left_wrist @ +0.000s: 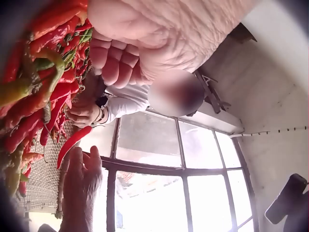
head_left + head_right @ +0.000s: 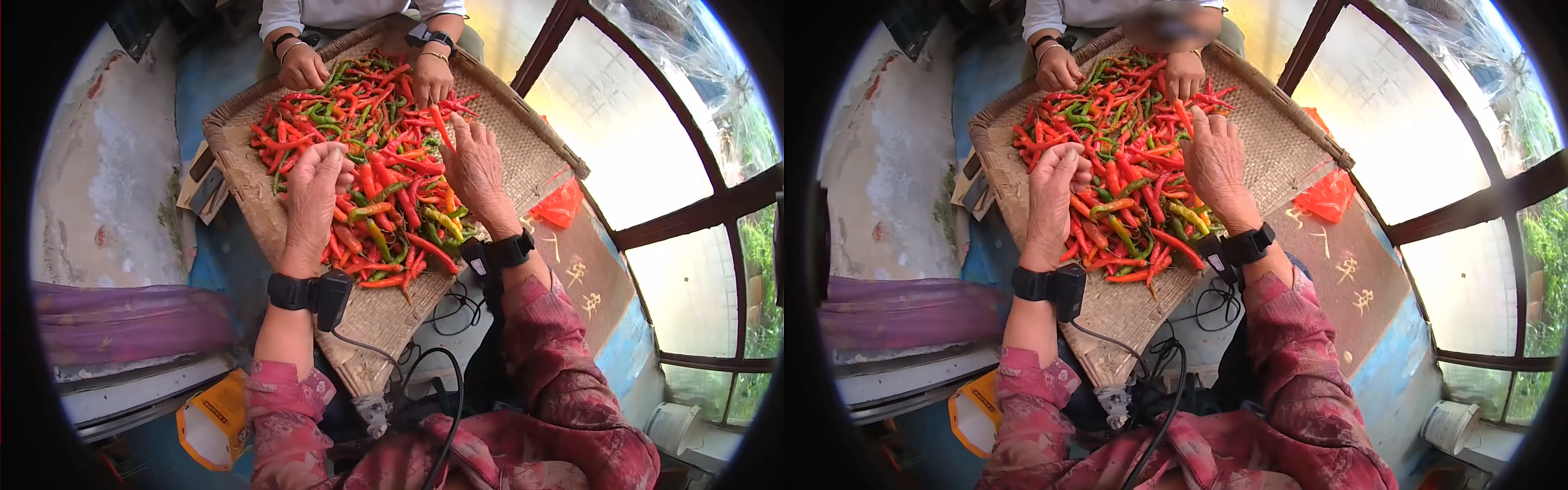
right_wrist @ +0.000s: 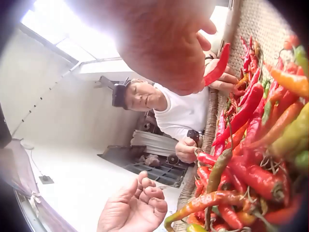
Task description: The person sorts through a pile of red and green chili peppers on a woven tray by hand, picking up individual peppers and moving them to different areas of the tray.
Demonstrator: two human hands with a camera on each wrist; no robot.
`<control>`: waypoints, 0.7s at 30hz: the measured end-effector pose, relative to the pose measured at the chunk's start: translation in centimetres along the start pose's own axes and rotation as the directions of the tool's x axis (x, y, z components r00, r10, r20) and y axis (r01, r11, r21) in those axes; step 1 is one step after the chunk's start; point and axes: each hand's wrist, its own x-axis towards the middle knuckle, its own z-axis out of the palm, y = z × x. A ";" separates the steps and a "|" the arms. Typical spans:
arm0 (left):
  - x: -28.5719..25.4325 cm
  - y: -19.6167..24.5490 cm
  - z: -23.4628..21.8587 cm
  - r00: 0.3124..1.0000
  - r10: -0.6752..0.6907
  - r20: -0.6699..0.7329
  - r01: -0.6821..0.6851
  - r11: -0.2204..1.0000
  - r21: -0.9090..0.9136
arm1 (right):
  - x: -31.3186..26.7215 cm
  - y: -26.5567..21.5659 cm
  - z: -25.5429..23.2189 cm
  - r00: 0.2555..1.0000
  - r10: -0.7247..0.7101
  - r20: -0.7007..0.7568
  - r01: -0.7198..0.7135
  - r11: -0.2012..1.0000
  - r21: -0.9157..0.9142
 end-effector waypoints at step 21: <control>0.3 -0.3 0.6 0.981 0.189 -0.036 -0.171 0.944 0.283 | 1.3 5.2 0.4 0.876 0.329 0.353 -0.479 0.681 0.555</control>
